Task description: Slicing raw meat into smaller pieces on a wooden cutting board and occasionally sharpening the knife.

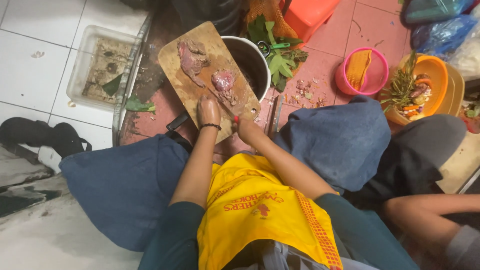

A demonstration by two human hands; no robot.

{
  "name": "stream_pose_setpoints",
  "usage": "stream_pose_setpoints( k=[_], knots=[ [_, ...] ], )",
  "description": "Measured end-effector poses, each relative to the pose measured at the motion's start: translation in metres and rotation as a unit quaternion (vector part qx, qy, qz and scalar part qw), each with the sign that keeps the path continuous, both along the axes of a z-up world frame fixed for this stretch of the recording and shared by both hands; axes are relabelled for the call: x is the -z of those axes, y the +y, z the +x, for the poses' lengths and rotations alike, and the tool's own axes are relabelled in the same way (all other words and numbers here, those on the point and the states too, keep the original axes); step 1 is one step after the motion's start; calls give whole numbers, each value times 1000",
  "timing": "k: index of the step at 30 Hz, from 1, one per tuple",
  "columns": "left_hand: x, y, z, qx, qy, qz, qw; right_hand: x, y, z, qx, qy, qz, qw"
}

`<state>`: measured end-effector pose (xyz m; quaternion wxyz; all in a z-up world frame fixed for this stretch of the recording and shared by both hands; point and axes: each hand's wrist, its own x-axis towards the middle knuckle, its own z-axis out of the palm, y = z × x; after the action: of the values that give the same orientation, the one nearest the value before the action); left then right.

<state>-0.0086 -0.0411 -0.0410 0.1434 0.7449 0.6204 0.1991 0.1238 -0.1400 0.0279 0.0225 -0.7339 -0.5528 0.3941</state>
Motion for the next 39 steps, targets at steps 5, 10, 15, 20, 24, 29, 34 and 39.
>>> stream_pose_setpoints(
  k=[5,10,15,20,24,29,34,39],
  knots=[
    [-25,-10,6,-37,-16,1,999,-45,-17,-7,-1,1,15,1000],
    [-66,-14,7,-75,-27,3,997,-14,-48,15,-1,-25,-5,1000],
    [-48,-10,1,-48,-54,20,997,1,-55,21,26,-1,-1,1000],
    [-31,-7,-3,-38,-47,44,997,-7,-53,21,36,27,5,999],
    [-36,-7,-4,-36,-38,57,997,-15,-52,23,34,40,1,999],
    [-28,-7,-8,-31,-75,47,996,-36,-46,21,37,39,13,998],
    [-47,-12,-7,-1,-70,31,997,-48,-42,21,50,21,27,998],
    [-37,-9,-7,-16,-121,41,992,-41,-41,21,43,2,45,998]
  ],
)
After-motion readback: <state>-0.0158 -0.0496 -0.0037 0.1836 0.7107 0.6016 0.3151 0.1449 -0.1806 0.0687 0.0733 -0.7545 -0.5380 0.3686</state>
